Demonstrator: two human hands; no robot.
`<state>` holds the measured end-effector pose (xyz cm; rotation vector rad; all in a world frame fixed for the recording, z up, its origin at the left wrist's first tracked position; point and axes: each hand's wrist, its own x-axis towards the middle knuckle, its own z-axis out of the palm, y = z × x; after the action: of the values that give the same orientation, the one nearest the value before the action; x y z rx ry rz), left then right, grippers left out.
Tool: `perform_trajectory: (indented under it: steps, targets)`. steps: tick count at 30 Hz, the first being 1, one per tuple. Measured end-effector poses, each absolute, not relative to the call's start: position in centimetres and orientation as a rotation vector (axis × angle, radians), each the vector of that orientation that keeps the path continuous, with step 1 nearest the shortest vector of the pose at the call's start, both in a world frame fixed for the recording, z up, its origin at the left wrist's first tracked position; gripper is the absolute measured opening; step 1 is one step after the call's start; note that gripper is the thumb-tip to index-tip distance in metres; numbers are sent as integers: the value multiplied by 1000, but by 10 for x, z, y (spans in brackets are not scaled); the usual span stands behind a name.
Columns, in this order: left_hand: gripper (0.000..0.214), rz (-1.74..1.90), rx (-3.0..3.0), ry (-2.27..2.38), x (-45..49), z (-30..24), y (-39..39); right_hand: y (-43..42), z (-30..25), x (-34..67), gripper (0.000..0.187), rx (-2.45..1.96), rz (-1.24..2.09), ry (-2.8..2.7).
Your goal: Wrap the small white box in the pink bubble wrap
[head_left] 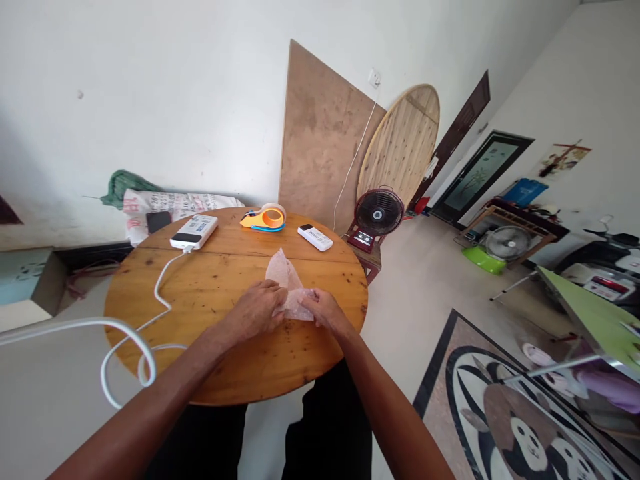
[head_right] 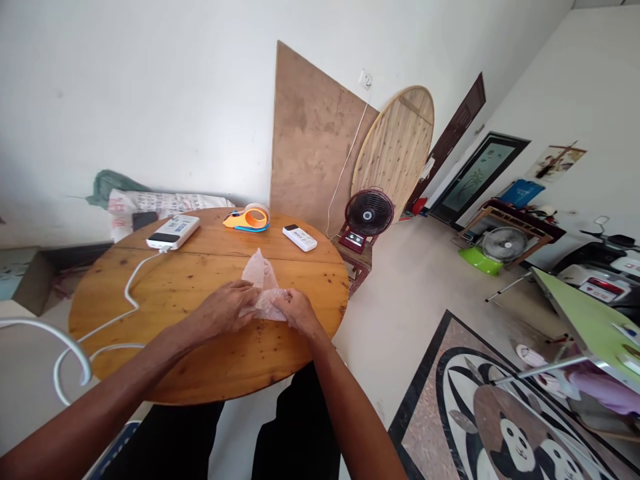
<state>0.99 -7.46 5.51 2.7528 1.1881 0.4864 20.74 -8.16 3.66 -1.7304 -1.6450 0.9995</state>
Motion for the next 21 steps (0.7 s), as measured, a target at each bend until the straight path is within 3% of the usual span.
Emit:
perform_trajectory:
  steps: [6,21]
  targets:
    - [14,503,2812,1244,11,50,-78,-70,24,197,17,-1759,799,-1685]
    - [27,645,2798,1061,1,40,-76,-72,28,171,22,-1488,992,-1372]
